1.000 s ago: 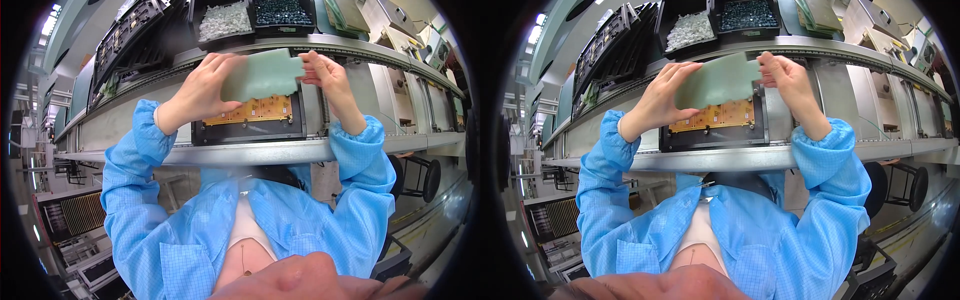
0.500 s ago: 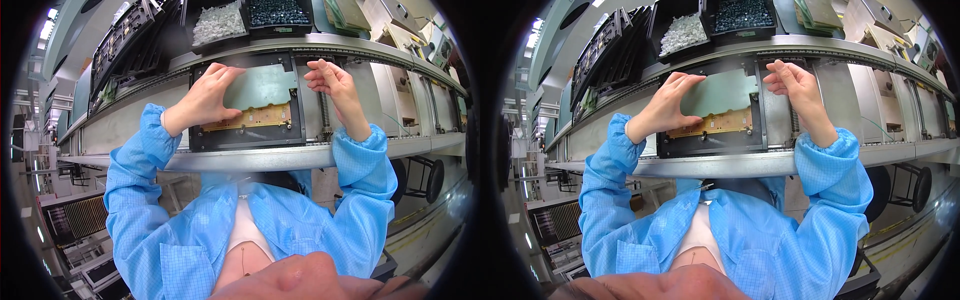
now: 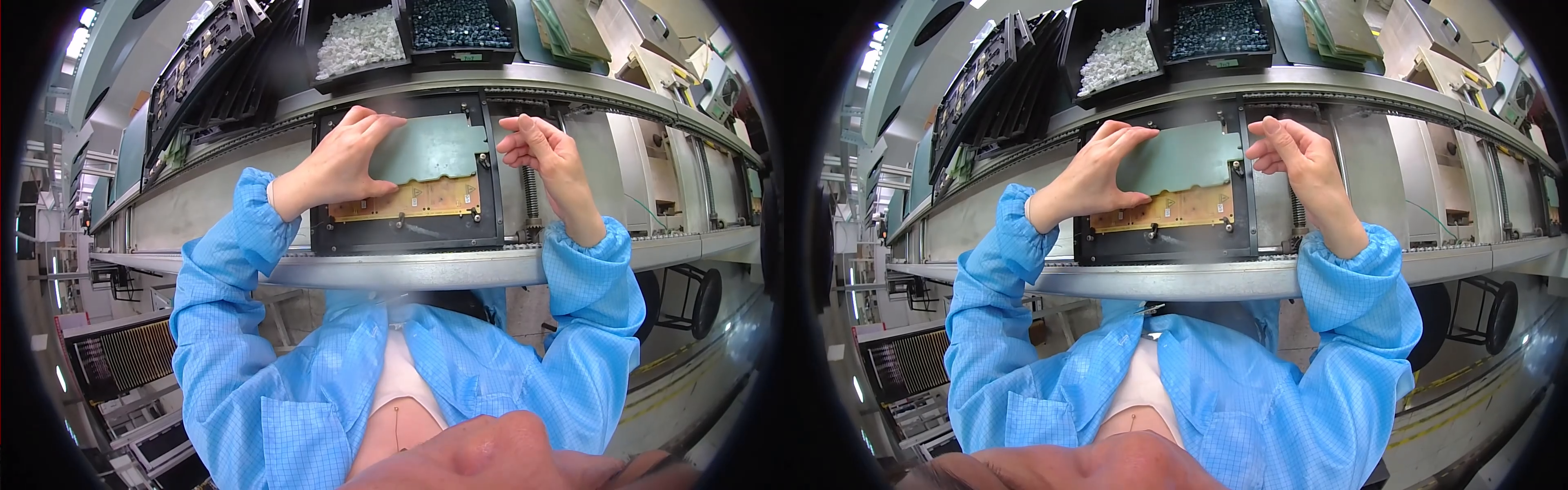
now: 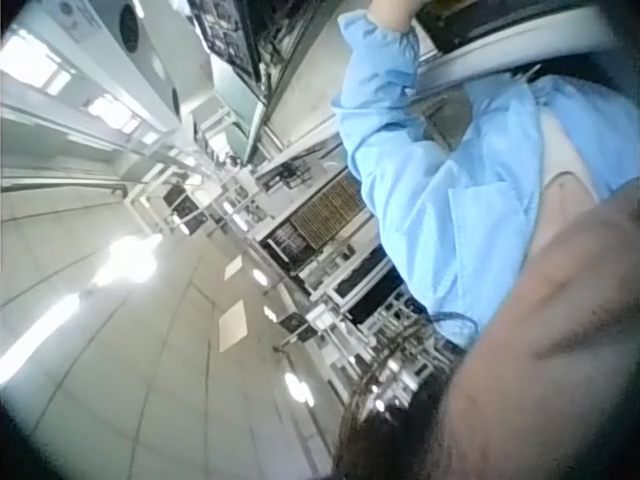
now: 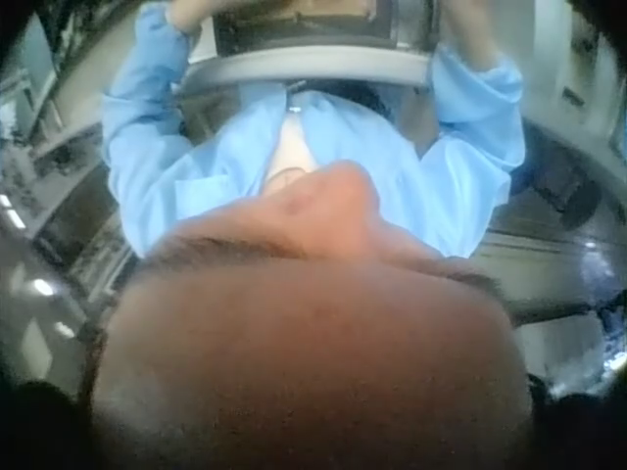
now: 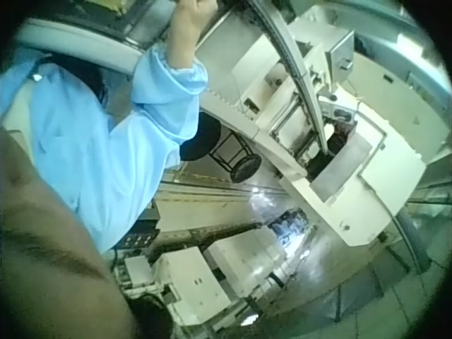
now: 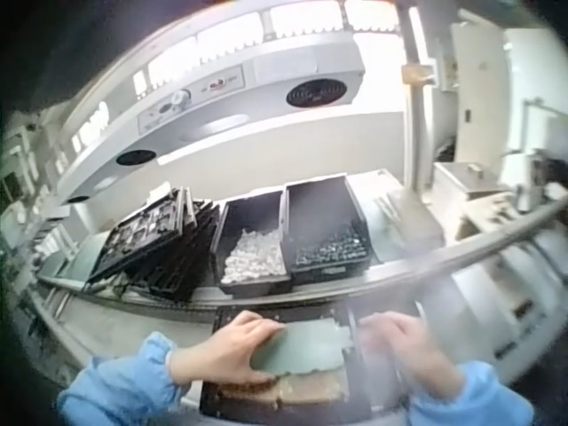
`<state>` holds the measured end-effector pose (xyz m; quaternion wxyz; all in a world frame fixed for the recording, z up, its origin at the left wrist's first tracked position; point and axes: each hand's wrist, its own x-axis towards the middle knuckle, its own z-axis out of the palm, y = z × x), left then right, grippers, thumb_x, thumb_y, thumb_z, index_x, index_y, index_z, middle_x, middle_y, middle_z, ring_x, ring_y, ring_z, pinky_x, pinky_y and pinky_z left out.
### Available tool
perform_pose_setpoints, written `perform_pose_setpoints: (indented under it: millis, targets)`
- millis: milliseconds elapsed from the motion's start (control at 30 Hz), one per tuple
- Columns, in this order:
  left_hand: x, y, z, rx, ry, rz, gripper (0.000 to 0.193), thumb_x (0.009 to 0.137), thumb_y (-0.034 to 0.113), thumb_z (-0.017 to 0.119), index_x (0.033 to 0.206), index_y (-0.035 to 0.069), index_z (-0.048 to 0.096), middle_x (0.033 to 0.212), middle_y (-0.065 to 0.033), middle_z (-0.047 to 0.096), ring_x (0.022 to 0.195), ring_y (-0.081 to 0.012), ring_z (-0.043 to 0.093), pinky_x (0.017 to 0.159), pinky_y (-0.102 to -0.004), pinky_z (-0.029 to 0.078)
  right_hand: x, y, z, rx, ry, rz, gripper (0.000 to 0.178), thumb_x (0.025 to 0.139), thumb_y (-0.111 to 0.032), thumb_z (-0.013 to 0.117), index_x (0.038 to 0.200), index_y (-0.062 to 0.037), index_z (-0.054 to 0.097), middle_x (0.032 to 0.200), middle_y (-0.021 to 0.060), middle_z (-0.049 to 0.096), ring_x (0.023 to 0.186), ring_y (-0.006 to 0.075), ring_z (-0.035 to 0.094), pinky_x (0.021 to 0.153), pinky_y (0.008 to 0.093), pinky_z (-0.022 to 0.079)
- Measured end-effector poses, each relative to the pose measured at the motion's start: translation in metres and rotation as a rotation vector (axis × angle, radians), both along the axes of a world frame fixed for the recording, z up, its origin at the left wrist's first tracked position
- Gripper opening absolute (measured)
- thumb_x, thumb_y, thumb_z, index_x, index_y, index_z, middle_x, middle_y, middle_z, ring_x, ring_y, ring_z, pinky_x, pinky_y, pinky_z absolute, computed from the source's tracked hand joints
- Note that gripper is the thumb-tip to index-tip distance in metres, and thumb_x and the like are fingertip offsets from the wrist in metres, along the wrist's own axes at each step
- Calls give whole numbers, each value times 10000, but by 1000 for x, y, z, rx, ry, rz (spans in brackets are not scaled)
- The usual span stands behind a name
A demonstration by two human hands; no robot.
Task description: The person places small electronic components by hand into designated slots on a printed circuit board.
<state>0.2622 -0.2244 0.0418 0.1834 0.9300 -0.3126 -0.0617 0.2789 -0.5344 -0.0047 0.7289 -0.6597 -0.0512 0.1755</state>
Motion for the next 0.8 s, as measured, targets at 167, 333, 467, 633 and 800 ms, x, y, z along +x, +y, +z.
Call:
perform_pose_setpoints:
  millis: [167,333,467,633,800]
  targets:
    - [1,2,-1,-4,-25,-16,796,631,211,836,1319,10,490,1203,-175,588,1200,-344,483,1004,-420,456,1,0,-3,20,-8,51,400,1030,-366,504,1164,-14,639,890,47,687,786,89,627,760,234,517]
    - [-8,4,0,11,-57,-37,833,639,264,859,1340,27,476,1279,-167,566,1215,-355,477,1022,-431,441,-6,-1,1,4,-30,74,374,1032,-332,509,1154,-4,641,883,54,687,788,95,628,756,234,514]
    - [-19,14,9,-23,-99,27,912,600,359,885,1358,62,475,1308,-140,537,1243,-353,465,1045,-455,420,-10,-10,3,-151,-148,60,321,1034,-276,517,1115,1,658,899,59,688,795,104,629,747,235,507]
    - [-44,24,9,29,-74,127,912,586,342,887,1366,98,481,1289,-132,539,1246,-346,464,1055,-472,387,-23,-22,11,-476,-449,30,228,956,-177,633,1095,2,662,962,61,684,820,124,624,736,246,491]
    - [-53,15,10,-6,-101,98,895,574,293,882,1352,110,481,1233,-101,577,1222,-322,481,1052,-508,356,-31,-29,13,-737,-761,52,258,797,-110,754,1034,-49,673,1076,91,649,1029,259,583,767,339,490]
